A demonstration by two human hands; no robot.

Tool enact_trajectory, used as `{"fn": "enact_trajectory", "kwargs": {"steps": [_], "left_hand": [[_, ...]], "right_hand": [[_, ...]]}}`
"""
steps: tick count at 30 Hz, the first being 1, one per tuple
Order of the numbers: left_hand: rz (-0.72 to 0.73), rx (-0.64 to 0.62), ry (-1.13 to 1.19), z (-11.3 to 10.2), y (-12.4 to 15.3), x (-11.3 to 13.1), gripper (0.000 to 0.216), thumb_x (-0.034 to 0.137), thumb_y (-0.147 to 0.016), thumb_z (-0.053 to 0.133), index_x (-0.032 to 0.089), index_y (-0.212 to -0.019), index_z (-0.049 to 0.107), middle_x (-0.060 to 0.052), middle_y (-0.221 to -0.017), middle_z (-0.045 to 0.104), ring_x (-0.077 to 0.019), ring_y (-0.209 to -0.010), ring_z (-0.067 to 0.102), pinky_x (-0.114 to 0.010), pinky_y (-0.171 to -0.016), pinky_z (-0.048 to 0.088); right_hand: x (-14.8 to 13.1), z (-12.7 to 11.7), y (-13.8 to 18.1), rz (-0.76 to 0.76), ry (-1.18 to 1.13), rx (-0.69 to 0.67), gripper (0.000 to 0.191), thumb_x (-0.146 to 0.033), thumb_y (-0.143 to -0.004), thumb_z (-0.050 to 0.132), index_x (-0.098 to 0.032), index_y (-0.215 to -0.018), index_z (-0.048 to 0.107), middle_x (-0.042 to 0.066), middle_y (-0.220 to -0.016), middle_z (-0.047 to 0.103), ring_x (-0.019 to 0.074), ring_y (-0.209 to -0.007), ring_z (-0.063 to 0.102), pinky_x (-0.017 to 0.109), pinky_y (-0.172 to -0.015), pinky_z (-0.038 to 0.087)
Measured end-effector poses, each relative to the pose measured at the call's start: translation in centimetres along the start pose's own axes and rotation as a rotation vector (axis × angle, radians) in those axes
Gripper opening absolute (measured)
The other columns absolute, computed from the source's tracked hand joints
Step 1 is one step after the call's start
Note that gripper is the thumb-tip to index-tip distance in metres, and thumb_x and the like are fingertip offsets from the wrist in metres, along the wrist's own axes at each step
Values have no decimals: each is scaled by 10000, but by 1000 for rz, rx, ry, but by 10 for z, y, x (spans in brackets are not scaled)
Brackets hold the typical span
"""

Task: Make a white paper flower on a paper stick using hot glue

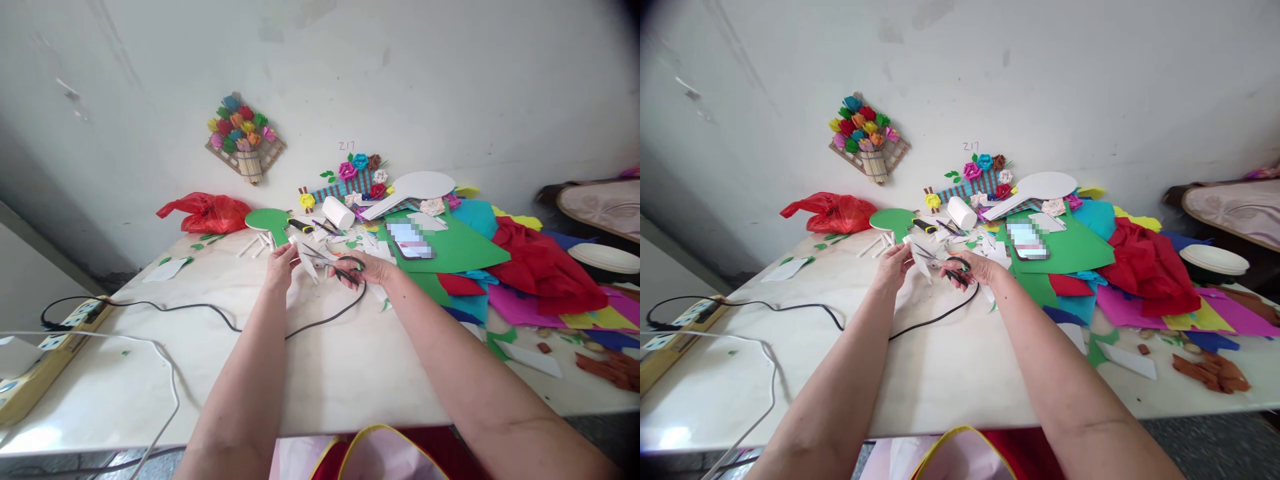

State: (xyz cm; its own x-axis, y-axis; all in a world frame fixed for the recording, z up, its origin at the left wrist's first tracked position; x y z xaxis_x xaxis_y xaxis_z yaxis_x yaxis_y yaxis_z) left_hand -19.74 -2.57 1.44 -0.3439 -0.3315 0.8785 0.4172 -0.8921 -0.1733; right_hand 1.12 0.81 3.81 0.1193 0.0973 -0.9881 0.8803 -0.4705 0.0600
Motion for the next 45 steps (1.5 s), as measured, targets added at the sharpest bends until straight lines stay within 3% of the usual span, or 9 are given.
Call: {"fn": "enact_trajectory", "kwargs": {"steps": [6,13,25,30,37,45], "left_hand": [[-45,19,72,1,0,0,275,293,-546,758,134,-698,595,6,-621,594,-81,-541,543,-230,-586,444],[-64,30,153,2,-3,-7,212,232,-580,734,142,-714,597,15,-604,592,-77,-511,544,-211,-541,443],[-41,87,201,5,-6,-15,121,175,-612,712,147,-708,644,-17,-659,651,-94,-584,591,-206,-591,470],[-37,147,194,4,-6,-16,143,183,-606,723,165,-726,647,-6,-662,658,-105,-603,602,-212,-596,465],[-80,225,281,10,-2,-13,96,143,-647,690,151,-726,636,-1,-661,663,-92,-577,600,-184,-567,462],[-58,320,368,18,1,-12,110,56,-691,630,127,-772,649,-13,-673,666,-85,-623,618,-168,-663,471]], "right_hand": [[1,0,-1,-7,11,2,420,-487,-737,532,-89,-856,594,2,-477,569,84,-329,494,161,-279,238],[-2,4,-2,-9,9,24,394,-474,-746,539,-99,-852,598,1,-490,579,82,-354,505,156,-292,290],[0,19,-15,-28,21,150,385,-478,-733,571,-102,-808,598,3,-470,574,85,-342,506,152,-270,229],[4,26,-20,-43,25,183,380,-479,-749,551,-107,-808,597,-4,-468,572,78,-330,497,152,-266,215],[3,34,-23,-53,44,240,349,-452,-715,596,-128,-610,518,-6,-480,567,62,-330,490,146,-275,247],[5,35,-25,-49,32,259,296,-410,-705,609,-141,-640,506,-22,-481,560,56,-325,477,144,-274,230]]}}
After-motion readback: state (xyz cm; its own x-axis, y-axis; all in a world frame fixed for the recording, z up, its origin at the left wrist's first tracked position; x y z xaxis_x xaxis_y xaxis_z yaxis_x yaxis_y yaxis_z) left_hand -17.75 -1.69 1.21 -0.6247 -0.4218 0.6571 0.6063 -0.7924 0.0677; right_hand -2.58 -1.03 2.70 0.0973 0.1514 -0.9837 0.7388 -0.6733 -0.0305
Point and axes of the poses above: each hand's wrist, its own y-axis away from the middle knuckle, its own z-axis out of the palm, x = y × z, the point moved 1 cm from there along -y, towards the middle knuckle
